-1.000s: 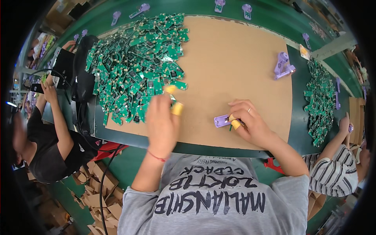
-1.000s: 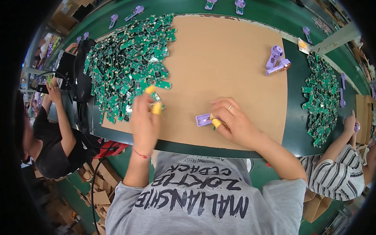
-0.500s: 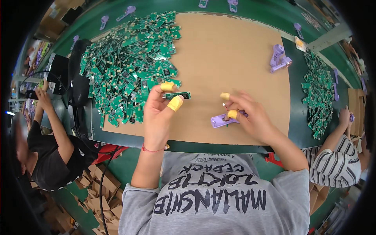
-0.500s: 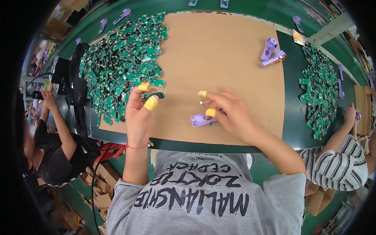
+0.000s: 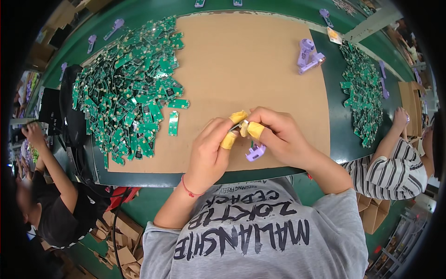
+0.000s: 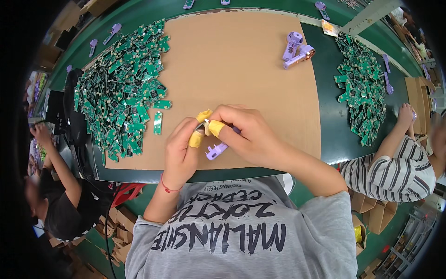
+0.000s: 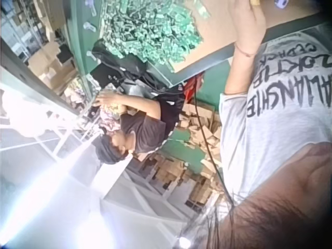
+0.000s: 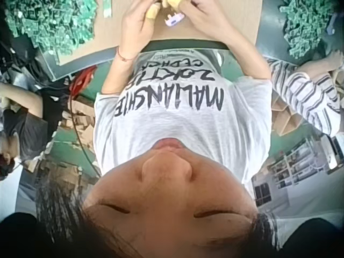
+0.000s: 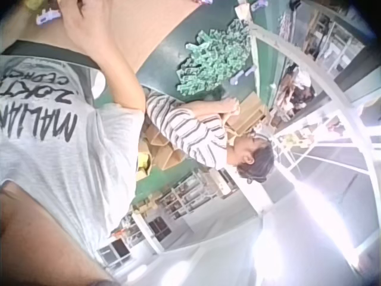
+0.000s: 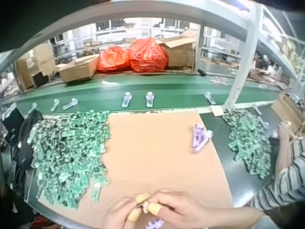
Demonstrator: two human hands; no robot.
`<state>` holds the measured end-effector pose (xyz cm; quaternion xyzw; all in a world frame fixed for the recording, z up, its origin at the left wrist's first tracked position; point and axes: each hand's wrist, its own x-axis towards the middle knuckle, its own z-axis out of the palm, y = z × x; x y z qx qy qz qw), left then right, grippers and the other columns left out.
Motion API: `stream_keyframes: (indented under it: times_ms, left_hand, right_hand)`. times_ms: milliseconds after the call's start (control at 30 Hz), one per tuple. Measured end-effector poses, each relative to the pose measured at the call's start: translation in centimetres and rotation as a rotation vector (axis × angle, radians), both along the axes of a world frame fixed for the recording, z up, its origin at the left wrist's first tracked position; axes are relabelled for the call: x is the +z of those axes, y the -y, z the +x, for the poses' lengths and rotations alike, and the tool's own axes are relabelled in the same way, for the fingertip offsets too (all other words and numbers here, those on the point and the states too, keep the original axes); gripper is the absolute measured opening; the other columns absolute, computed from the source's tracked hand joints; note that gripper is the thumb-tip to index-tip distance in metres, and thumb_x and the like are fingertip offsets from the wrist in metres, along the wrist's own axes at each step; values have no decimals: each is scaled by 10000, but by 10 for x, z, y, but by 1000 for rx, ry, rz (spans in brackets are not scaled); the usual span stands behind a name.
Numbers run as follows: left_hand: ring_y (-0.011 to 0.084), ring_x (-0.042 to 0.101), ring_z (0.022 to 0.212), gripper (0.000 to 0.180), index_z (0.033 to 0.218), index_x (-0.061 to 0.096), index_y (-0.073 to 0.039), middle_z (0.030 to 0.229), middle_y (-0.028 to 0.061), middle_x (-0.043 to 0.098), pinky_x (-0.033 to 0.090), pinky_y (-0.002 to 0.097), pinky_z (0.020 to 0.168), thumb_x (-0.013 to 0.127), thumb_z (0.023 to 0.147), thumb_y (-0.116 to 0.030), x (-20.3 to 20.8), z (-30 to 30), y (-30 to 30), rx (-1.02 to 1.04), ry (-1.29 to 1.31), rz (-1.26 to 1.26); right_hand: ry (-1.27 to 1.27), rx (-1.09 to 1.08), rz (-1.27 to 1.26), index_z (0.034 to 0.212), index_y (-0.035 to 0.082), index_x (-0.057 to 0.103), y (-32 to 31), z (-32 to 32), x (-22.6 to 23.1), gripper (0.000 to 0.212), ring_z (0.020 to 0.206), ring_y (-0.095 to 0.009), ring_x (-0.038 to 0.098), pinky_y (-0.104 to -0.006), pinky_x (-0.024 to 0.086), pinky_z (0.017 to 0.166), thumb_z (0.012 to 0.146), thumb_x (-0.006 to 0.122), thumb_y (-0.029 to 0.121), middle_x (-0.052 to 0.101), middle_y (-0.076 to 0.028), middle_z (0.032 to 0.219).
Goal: Assembling small circuit boards into purple plastic housings on an assembly line.
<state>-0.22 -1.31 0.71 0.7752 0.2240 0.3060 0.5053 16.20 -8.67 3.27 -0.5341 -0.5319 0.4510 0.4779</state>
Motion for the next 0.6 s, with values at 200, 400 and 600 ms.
stream_keyframes:
  times_ms: [200, 400, 600]
  left_hand:
    - [257, 573, 905, 328, 1117, 492, 8, 1021, 128, 585, 449, 300, 768, 449, 794, 46, 8, 7, 6, 88, 71, -6]
    - [272, 559, 959, 379, 1141, 481, -5, 1151, 128, 551, 417, 328, 826, 427, 770, 47, 8, 13, 7, 89, 149, 151]
    - [272, 558, 973, 391, 1131, 492, 1, 1147, 127, 556, 400, 339, 841, 453, 744, 45, 7, 13, 2, 28, 199, 236]
  right_hand:
    - [-149, -31, -114, 801, 8, 529, 0, -7, 13, 144, 518, -42, 417, -201, 338, 485, 874, 424, 73, 470, 6, 575]
    - [-486, 74, -313, 854, 19, 523, -2, -6, 14, 162, 512, -36, 465, -189, 364, 435, 856, 371, 74, 511, 1, 622]
    - [-694, 112, -267, 844, -5, 513, -2, -10, 17, 215, 454, -82, 443, -232, 372, 445, 871, 343, 124, 492, -33, 571]
